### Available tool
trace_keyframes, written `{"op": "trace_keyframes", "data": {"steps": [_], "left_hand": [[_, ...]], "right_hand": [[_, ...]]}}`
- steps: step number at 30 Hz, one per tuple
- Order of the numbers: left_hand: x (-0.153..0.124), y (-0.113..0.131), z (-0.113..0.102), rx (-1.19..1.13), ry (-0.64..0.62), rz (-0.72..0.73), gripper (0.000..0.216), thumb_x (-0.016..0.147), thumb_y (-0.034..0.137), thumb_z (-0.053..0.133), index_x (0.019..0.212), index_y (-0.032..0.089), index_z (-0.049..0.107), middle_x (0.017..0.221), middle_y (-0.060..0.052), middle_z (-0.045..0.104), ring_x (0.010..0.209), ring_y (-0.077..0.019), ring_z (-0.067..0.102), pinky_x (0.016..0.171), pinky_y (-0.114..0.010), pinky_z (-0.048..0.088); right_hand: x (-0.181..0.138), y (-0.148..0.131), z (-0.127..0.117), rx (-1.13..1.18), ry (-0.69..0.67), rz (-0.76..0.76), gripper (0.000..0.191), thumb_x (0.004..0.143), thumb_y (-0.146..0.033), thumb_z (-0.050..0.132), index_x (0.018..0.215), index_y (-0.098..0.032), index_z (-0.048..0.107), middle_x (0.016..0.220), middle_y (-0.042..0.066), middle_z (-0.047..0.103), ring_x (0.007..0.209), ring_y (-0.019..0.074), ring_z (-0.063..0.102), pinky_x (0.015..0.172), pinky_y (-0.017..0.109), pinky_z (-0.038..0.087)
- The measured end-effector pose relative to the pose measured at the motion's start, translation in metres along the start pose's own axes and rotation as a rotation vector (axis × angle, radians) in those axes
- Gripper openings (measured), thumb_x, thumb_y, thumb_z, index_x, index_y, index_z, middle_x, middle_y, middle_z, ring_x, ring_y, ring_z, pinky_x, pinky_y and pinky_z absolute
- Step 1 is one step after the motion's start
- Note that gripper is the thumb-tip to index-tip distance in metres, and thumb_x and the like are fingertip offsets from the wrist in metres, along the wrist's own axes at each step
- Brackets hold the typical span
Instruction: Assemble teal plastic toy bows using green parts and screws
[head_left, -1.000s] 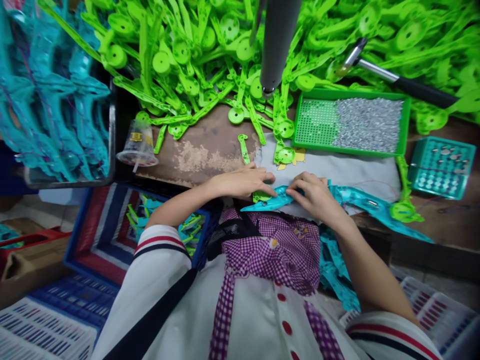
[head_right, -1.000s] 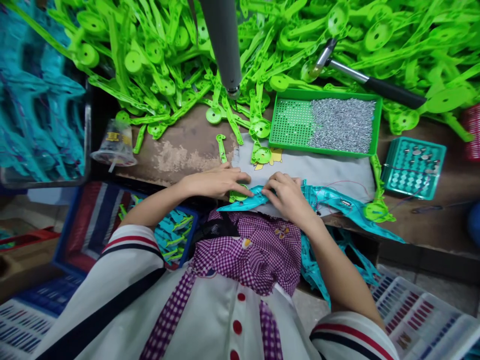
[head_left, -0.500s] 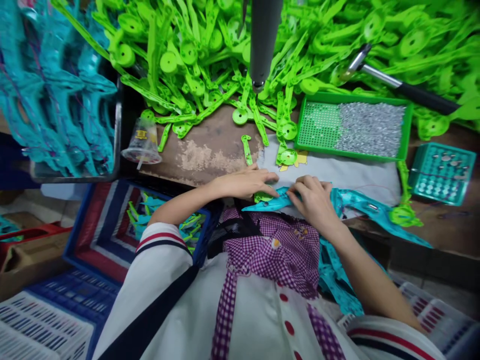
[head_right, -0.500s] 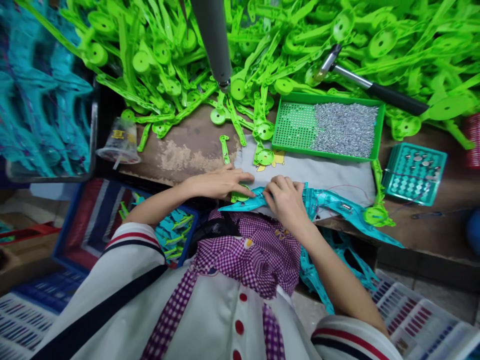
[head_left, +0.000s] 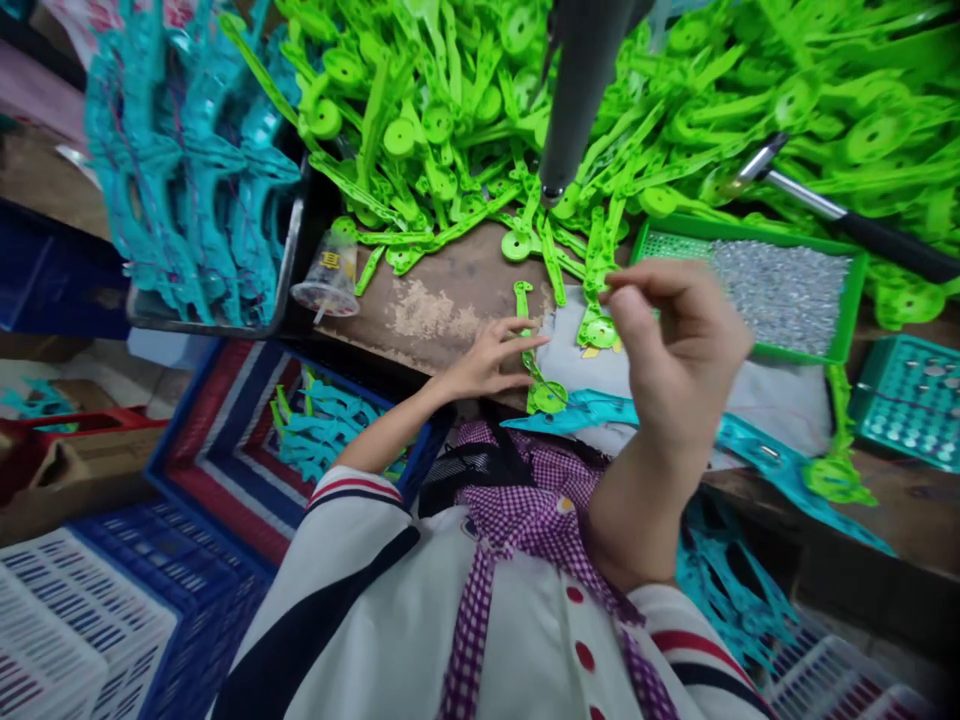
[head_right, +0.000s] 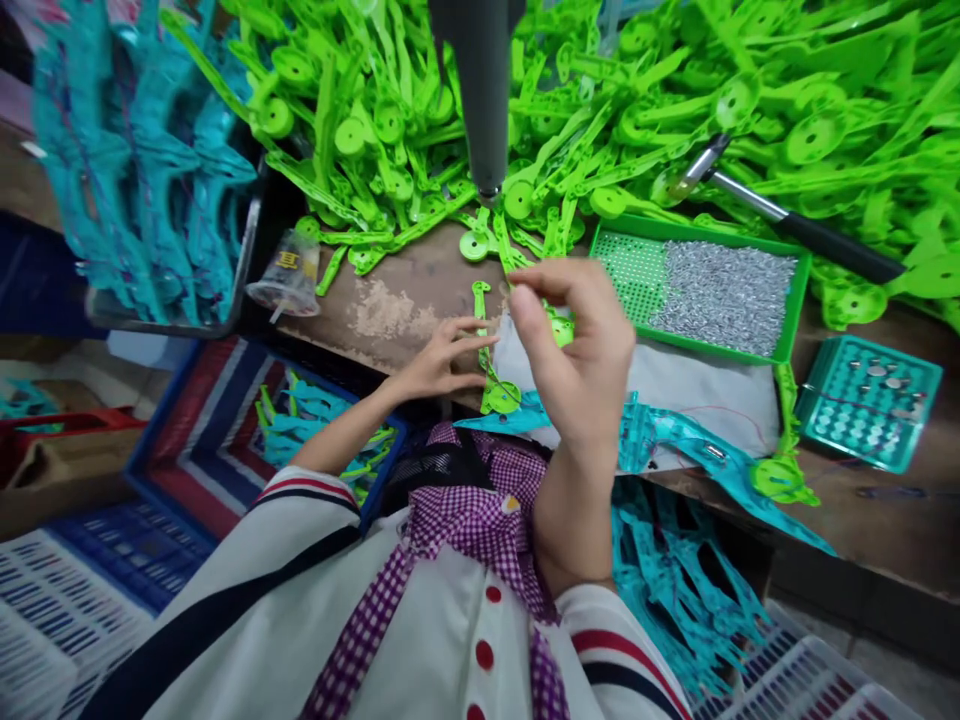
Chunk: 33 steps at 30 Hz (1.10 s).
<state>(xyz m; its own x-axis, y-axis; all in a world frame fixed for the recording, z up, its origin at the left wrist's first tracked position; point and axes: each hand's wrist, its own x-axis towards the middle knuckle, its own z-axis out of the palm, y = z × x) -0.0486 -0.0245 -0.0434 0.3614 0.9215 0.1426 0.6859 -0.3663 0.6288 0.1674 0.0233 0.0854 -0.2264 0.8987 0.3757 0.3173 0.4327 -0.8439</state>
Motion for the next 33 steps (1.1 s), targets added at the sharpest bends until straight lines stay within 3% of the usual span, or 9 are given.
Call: {"op": "trace_keyframes", "data": {"steps": [4,7,10,16,22,25,33], "left_hand": [[-0.045,0.005,0.000,0.037,0.216,-0.144,0.037,0.099,0.040,0.058,0.133,0.026,0.065,0.131,-0.012,0.062,0.123,-0.0239,0.057,0.108,-0.047,0.044],[-0.071,0.008,0.001,0.049,0.335,-0.199,0.029,0.100,0.033,0.058,0.125,0.025,0.069,0.120,-0.009,0.068,0.113,-0.0215,0.062,0.101,-0.044,0.048],[-0.076,0.009,0.001,0.004,0.369,-0.248,0.024,0.098,0.031,0.062,0.120,0.025,0.071,0.114,-0.006,0.070,0.108,-0.0196,0.064,0.099,-0.041,0.050],[-0.035,0.005,-0.007,-0.230,0.410,-0.452,0.020,0.094,0.029,0.067,0.112,0.021,0.073,0.105,-0.004,0.072,0.084,-0.0130,0.067,0.084,-0.029,0.054],[0.012,0.000,-0.016,-0.278,0.195,-0.489,0.017,0.087,0.025,0.075,0.103,0.019,0.075,0.099,-0.003,0.074,0.079,-0.0137,0.064,0.082,-0.029,0.052],[0.023,0.000,-0.019,-0.260,0.149,-0.532,0.019,0.084,0.028,0.077,0.101,0.020,0.076,0.099,-0.004,0.074,0.082,-0.0156,0.065,0.081,-0.029,0.051],[0.033,0.003,-0.016,-0.218,0.181,-0.636,0.019,0.082,0.027,0.078,0.100,0.020,0.077,0.094,-0.003,0.075,0.088,-0.0173,0.067,0.085,-0.031,0.048]], "right_hand": [[-0.035,0.046,0.017,-0.115,-0.283,0.046,0.021,0.100,-0.040,0.054,0.101,-0.023,0.067,0.100,0.008,0.071,0.099,0.0230,0.067,0.089,0.040,0.052],[-0.067,0.078,0.029,-0.281,-0.458,-0.034,0.038,0.099,-0.046,0.056,0.125,-0.020,0.063,0.122,0.013,0.069,0.114,0.0276,0.064,0.092,0.042,0.050],[-0.083,0.091,0.037,-0.429,-0.512,-0.164,0.048,0.100,-0.046,0.053,0.138,-0.017,0.057,0.131,0.015,0.066,0.115,0.0283,0.063,0.092,0.042,0.048],[-0.083,0.088,0.041,-0.608,-0.550,-0.250,0.049,0.103,-0.039,0.047,0.146,-0.017,0.053,0.130,0.012,0.068,0.108,0.0258,0.062,0.090,0.040,0.044],[-0.085,0.086,0.041,-0.678,-0.551,-0.292,0.048,0.104,-0.038,0.044,0.145,-0.015,0.053,0.130,0.011,0.068,0.105,0.0248,0.061,0.088,0.038,0.041],[-0.085,0.087,0.042,-0.689,-0.544,-0.307,0.050,0.104,-0.038,0.044,0.146,-0.012,0.051,0.127,0.012,0.069,0.104,0.0246,0.060,0.089,0.038,0.040],[-0.083,0.084,0.045,-0.785,-0.572,-0.288,0.049,0.103,-0.037,0.041,0.145,-0.014,0.053,0.119,0.012,0.071,0.100,0.0258,0.058,0.085,0.039,0.037]]}}
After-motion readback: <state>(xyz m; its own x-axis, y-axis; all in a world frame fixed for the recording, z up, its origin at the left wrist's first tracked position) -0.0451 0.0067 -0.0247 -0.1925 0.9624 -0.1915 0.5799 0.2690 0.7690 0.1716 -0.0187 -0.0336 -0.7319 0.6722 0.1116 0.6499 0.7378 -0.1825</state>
